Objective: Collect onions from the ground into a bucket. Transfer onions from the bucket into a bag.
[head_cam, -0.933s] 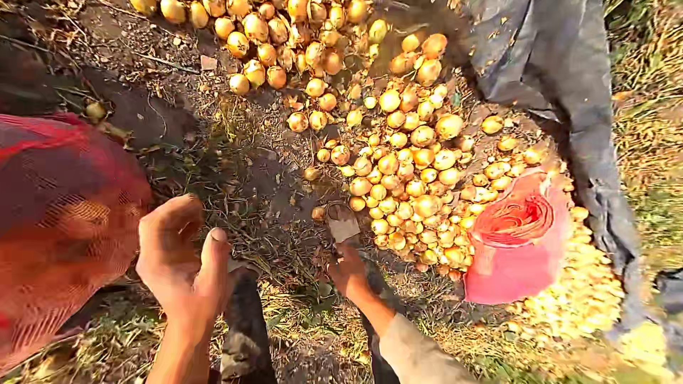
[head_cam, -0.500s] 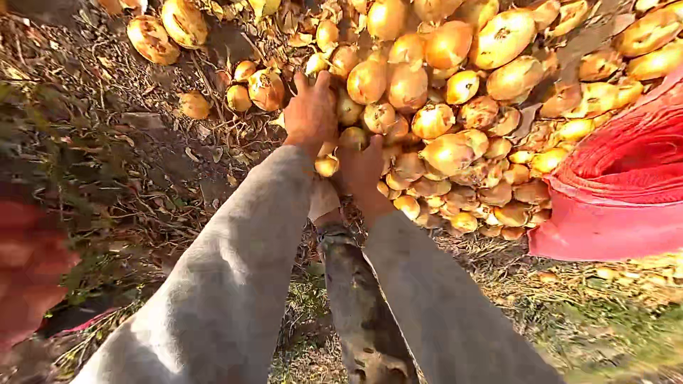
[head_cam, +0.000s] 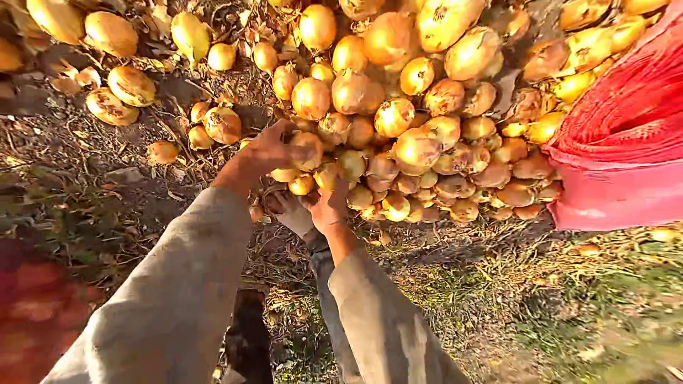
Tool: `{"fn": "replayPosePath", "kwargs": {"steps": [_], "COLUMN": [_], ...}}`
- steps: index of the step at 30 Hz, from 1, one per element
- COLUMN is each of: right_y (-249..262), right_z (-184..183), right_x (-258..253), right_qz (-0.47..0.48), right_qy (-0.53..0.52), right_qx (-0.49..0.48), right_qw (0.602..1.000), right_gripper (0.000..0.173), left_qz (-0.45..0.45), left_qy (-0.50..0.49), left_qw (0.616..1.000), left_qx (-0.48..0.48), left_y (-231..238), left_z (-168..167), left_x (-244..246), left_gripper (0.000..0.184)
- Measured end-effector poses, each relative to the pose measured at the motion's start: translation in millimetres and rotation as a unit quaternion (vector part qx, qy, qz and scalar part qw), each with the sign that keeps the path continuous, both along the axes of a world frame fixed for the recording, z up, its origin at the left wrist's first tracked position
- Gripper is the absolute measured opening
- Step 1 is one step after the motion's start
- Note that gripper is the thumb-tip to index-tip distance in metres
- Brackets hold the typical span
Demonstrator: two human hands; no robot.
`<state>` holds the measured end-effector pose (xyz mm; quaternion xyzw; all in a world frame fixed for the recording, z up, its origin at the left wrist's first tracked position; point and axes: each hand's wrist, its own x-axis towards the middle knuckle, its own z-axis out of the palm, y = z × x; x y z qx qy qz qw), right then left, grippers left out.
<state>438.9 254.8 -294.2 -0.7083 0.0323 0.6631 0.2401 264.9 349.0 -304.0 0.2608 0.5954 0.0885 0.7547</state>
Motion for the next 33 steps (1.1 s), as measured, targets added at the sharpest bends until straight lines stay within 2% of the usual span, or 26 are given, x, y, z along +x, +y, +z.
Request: {"fn": "replayPosePath", "kwargs": {"steps": [3,5,7,10,13,14,16,18,19,22,24,26,28,31,33], "right_y": [13.3,12.8,11.5,14.7,36.3,52.2,92.3,139.2,159.0,178.2,167.1,159.0,154.6,130.8,105.5], "right_z": [7.7,12.9,25.4,70.9,124.2,137.8,152.5,145.5,134.6,116.4,113.1,117.4,120.6,140.0,168.1], "right_x": [8.1,16.6,31.3,66.4,111.2,125.8,158.7,172.4,170.2,149.9,139.3,123.5,102.7,85.9,76.5], "right_qz": [0.050,0.090,0.157,0.246,0.279,0.298,0.419,0.549,0.593,0.633,0.602,0.574,0.575,0.574,0.531], "right_qy": [0.000,-0.002,-0.025,-0.082,-0.141,-0.181,-0.254,-0.283,-0.268,-0.199,-0.182,-0.166,-0.151,-0.095,-0.031], "right_qx": [-0.048,-0.024,0.040,0.065,0.124,0.168,0.236,0.214,0.170,0.098,0.080,0.038,0.003,-0.055,-0.078], "right_qw": [0.998,0.996,0.987,0.964,0.942,0.922,0.839,0.757,0.740,0.742,0.773,0.801,0.804,0.812,0.843], "right_gripper": [0.070,0.071,0.069,0.064,0.074,0.081,0.091,0.083,0.077,0.064,0.064,0.066,0.066,0.078,0.089], "left_qz": [0.095,0.175,0.245,0.339,0.380,0.382,0.391,0.422,0.439,0.461,0.448,0.442,0.444,0.471,0.511], "left_qy": [-0.076,-0.150,-0.199,-0.271,-0.272,-0.245,-0.194,-0.176,-0.173,-0.155,-0.145,-0.172,-0.221,-0.273,-0.299], "left_qw": [0.984,0.959,0.939,0.896,0.881,0.888,0.892,0.880,0.872,0.860,0.872,0.870,0.858,0.832,0.801], "left_qx": [-0.133,-0.162,-0.138,-0.089,-0.072,-0.079,-0.113,-0.132,-0.133,-0.153,-0.133,-0.136,-0.136,-0.108,-0.091], "left_y": [-2.0,-15.2,-30.7,-58.9,-59.9,-56.1,-51.7,-45.1,-40.3,-36.4,-38.4,-37.9,-43.6,-101.4,-156.5], "left_z": [18.7,22.2,32.4,45.9,53.8,50.1,34.4,27.4,29.6,34.8,23.7,20.0,25.5,47.4,76.0], "left_x": [-1.1,4.3,12.8,30.9,55.0,63.7,84.9,109.1,120.7,151.3,159.6,151.9,131.0,89.4,57.2], "left_gripper": [0.062,0.055,0.050,0.068,0.077,0.076,0.070,0.066,0.066,0.070,0.067,0.058,0.054,0.062,0.070]}}
